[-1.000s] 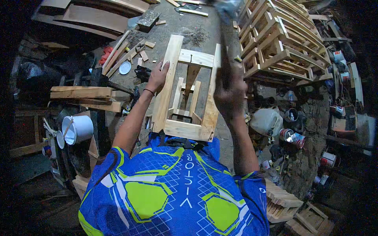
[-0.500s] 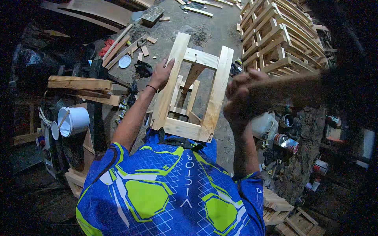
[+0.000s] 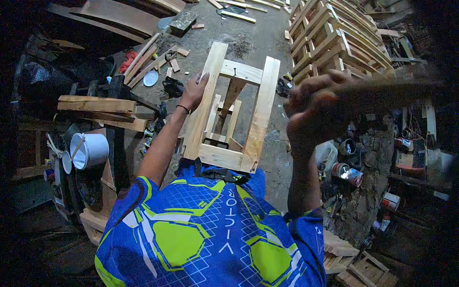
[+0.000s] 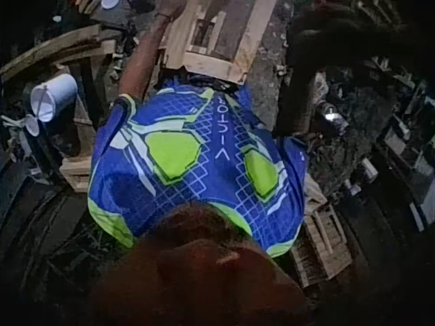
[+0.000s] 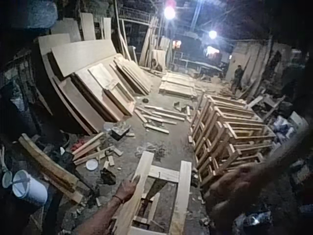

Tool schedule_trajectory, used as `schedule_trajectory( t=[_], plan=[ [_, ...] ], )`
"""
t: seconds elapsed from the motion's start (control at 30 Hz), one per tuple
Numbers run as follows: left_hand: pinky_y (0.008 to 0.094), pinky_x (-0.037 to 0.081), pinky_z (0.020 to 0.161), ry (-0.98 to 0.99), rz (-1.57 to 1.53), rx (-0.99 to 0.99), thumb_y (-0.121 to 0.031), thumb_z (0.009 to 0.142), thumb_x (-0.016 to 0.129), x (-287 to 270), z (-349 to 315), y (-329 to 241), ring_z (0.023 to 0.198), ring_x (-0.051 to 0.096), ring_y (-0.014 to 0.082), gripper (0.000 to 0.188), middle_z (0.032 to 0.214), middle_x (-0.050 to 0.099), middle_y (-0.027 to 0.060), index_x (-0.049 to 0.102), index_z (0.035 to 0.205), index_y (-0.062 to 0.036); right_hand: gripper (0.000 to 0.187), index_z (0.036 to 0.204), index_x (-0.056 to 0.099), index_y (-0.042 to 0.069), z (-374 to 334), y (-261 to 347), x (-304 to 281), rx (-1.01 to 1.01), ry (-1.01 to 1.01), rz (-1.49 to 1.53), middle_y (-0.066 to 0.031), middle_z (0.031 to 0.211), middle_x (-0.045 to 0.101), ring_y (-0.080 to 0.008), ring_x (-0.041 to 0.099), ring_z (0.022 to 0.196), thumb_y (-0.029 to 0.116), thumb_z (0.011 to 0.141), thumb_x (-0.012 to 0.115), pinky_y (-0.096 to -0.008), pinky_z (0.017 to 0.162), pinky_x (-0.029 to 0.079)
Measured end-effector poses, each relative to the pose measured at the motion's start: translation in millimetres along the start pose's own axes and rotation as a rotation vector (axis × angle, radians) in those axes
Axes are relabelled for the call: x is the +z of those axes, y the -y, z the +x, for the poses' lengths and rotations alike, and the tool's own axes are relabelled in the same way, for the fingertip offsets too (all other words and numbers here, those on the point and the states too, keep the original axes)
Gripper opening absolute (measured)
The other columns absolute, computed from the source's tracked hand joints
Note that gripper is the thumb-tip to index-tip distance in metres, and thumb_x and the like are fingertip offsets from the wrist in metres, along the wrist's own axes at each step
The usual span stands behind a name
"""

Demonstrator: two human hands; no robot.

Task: The recorder is using a hammer and nails to assemble wooden rectangular frames.

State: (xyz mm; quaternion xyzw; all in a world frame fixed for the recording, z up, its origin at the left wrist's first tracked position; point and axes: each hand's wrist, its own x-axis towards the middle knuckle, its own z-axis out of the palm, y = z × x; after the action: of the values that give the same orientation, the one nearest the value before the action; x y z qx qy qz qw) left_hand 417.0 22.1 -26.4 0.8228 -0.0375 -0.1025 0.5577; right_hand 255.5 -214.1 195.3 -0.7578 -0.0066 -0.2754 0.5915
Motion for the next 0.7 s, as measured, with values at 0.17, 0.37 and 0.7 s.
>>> schedule_trajectory(
  t=[0.17, 0.37, 0.7],
  plan=[
    [0.0392, 0.045, 0.1, -0.026, 0.066, 0.045, -0.046, 0.098, 0.052, 7.6, 0.0, -0.5, 0.121, 0.057, 0.038, 0.06, 0.128, 0.059, 0.0274, 0.049, 0.14, -0.004, 0.027, 0.107, 0.06, 0.0, 3.4, -45.9, 30.1, 0.214, 0.386, -0.896, -0.0221, 0.089, 0.067, -0.0386, 0.066, 0.081, 0.024, 0.097, 0.055, -0.0439, 0.073, 0.051],
    [0.0397, 0.047, 0.096, -0.057, -0.021, 0.097, -0.042, 0.098, 0.052, 10.1, -7.6, -8.5, 0.116, 0.06, 0.04, 0.056, 0.121, 0.062, 0.0288, 0.051, 0.138, -0.0031, 0.033, 0.1, 0.057, 0.001, -4.9, -4.8, 6.4, 0.176, 0.452, -0.731, -0.0164, 0.075, 0.057, -0.0235, 0.062, 0.071, 0.033, 0.098, 0.055, -0.036, 0.062, 0.048],
    [0.0411, 0.047, 0.097, -0.103, 0.109, 0.104, -0.044, 0.098, 0.05, 14.9, -2.7, 3.4, 0.116, 0.059, 0.0397, 0.054, 0.122, 0.062, 0.0257, 0.053, 0.137, -0.0061, 0.039, 0.101, 0.055, 0.0, -13.3, -74.1, 10.2, 0.13, 0.363, -0.855, -0.0205, 0.08, 0.065, -0.0408, 0.064, 0.071, 0.039, 0.097, 0.054, -0.0425, 0.067, 0.053]
  ],
)
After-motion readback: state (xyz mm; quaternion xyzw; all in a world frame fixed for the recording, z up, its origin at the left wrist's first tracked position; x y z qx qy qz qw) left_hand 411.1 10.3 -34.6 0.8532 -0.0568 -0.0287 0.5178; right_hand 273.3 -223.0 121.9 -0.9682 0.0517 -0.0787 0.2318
